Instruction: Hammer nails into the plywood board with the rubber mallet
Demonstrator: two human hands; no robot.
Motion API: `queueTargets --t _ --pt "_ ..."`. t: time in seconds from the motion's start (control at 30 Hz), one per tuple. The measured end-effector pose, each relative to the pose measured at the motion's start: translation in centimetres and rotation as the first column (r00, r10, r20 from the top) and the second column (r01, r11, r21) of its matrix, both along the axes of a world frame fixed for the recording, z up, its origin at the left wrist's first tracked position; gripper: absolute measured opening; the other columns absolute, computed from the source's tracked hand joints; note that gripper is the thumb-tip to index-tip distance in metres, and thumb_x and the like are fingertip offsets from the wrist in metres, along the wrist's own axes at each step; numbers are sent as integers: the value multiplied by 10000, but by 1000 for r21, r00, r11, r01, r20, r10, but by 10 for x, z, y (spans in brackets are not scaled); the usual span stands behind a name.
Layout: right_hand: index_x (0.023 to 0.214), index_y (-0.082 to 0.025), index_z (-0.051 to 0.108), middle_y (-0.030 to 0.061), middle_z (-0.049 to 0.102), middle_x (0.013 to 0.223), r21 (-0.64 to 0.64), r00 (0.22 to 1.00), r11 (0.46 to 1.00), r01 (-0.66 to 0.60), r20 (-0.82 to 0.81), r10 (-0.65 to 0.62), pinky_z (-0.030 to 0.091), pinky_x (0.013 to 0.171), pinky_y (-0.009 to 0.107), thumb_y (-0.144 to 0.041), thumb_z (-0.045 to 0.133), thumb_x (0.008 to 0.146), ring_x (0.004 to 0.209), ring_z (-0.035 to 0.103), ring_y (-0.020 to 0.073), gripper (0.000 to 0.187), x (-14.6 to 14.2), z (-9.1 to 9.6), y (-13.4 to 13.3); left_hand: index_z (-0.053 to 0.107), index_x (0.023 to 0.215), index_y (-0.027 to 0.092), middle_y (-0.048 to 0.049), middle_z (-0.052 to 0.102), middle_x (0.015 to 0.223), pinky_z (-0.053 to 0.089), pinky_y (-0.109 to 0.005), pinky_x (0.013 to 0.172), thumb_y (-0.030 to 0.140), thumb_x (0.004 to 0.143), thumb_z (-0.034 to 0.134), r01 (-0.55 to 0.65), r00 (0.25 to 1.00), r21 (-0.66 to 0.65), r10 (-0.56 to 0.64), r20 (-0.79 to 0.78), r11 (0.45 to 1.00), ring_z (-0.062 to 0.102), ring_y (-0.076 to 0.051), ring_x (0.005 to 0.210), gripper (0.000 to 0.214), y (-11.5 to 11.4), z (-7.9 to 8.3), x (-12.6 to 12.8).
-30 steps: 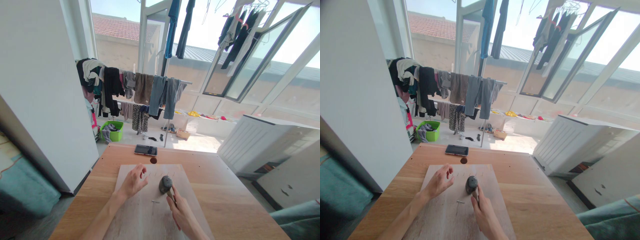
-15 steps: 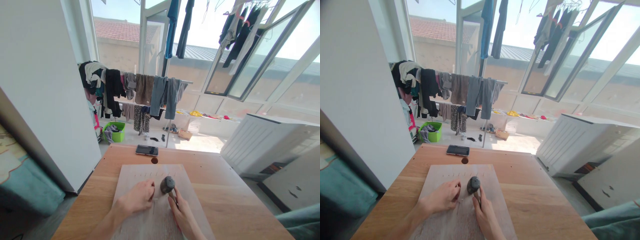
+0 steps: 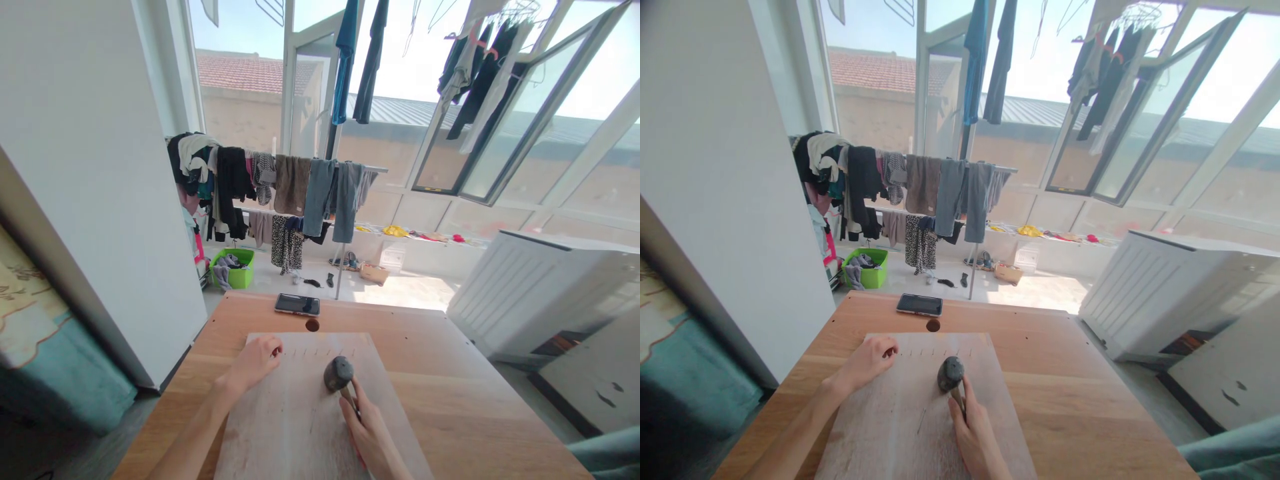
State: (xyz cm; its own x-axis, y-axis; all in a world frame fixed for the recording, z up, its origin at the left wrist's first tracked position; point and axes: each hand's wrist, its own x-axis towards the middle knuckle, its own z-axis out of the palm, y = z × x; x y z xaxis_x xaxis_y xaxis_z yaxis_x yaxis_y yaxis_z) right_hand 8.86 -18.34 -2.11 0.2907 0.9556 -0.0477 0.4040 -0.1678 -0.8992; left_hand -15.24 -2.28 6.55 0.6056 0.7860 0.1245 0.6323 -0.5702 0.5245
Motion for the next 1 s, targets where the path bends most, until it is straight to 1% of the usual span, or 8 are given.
queueTargets --t 0.2,0.33,0.43,0.63,0.73,0.83,0.93,1.0 --pt "1460 -72 422 -9 551 554 5 999 1000 -6 33 6 459 504 279 -576 383 926 505 568 212 736 -2 14 -1 671 751 180 -32 647 806 427 -263 736 124 778 494 40 999 -31 -39 39 999 611 -172 766 188 5 -7 8" --pt "1448 -65 439 3 565 570 32 999 999 3 41 -5 465 505 284 -596 382 913 542 590 224 756 -1 13 0 680 849 180 -28 669 841 444 -249 714 152 798 493 45 983 -75 -31 183 996 607 -156 743 196 9 -21 11" --pt "1469 -89 404 -11 552 567 -29 1000 1000 -1 4 1 427 429 265 -615 375 911 445 541 190 768 -1 13 -1 654 889 183 -15 666 808 442 -237 668 195 821 503 26 958 -105 5 288 994 593 -150 715 166 7 -29 12" --pt "1469 -176 331 -64 487 643 -74 979 995 -73 -195 57 281 261 198 -628 428 884 302 362 82 745 -13 29 1 616 801 182 -9 638 759 438 -242 656 218 820 518 -18 949 -83 43 313 996 572 -143 682 106 4 -35 10" --pt "1444 -198 317 -92 436 641 -42 965 992 -119 -241 105 242 233 164 -600 435 892 288 345 60 693 -26 45 14 636 930 186 -7 656 778 449 -234 647 210 807 533 -20 938 -114 58 342 993 580 -139 678 161 6 -38 9" --pt "1420 -206 331 -96 434 651 -8 966 987 -162 -204 157 246 248 155 -561 436 903 289 359 53 636 -41 63 35 618 1092 197 -2 676 803 465 -226 646 197 794 547 -22 929 -150 76 362 988 594 -136 679 307 6 -40 9" --pt "1429 -197 326 -87 445 659 36 972 979 -200 -120 203 283 289 174 -474 401 935 314 385 68 572 -57 78 55 616 1105 195 4 670 794 468 -223 639 179 787 552 -12 923 -135 63 380 991 590 -129 660 325 6 -44 10" --pt "1443 -176 331 -70 475 665 86 974 972 -219 -31 223 368 376 203 -403 380 951 385 446 96 544 -66 83 65 619 1073 192 11 658 776 461 -221 631 156 782 551 -2 916 -102 43 399 995 576 -123 639 301 6 -47 11"
